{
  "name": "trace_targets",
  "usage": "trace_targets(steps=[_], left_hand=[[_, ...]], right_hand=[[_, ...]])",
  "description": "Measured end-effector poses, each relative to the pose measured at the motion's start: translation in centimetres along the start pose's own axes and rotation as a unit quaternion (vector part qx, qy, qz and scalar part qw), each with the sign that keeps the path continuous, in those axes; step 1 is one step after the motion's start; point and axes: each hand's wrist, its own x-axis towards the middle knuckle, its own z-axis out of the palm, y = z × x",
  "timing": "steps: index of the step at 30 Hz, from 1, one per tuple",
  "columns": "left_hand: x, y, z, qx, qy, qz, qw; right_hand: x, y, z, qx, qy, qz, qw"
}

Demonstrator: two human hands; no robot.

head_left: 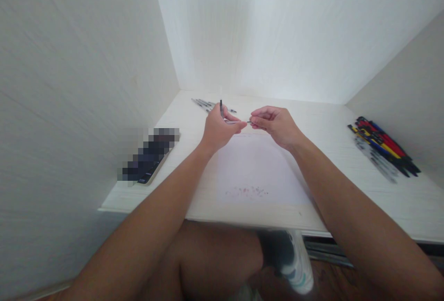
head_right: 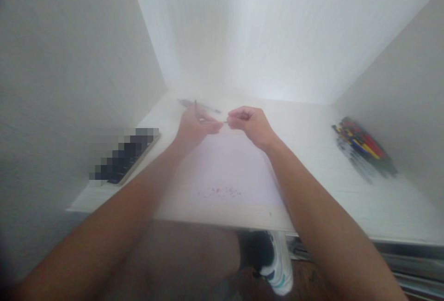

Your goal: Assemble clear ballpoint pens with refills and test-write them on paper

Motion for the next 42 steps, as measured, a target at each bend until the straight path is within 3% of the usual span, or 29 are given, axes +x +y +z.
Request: trace_targets(steps=[9,17,22,25,31,39,42], left_hand=[[-0.3,0.0,0.4,-0.042,-0.029,-0.013,0.999],[-0.4,0.0,0.4,0.015,-0.043,0.014,0.999],[-0.5,0.7,0.4,-0.004,-0.04,0.004,0.999],[-0.6,1.4,0.5,-0.02,-0.04,0.0,0.999],[-0.6,2.0,0.4,0.001,-0.039,0.011,0.999],[-0.2,0.2,0.6,-0.018,-0.054,-0.025,0.998],[0.1,-0.2,0.3,0.021,-0.061,-0.054,0.996]], right_hand=[[-0.2,-0.6,0.6,0.041,0.044,0.012,0.998],[-0.2,-0.3,1.2,0.052,0.069,-0.031,0.996],[-0.3,-0.9,1.5,0.034,0.091,-0.057,0.994],[-0.4,-1.1,1.6,0.051,0.071,-0.052,0.995],[-0.7,-0.9,1.9,0.043,-0.056,0.022,0.997],[-0.6,-0.7,1.9,0.063,-0.039,0.011,0.997],[-0.4,-0.7,1.6,0.054,-0.021,0.026,0.998]])
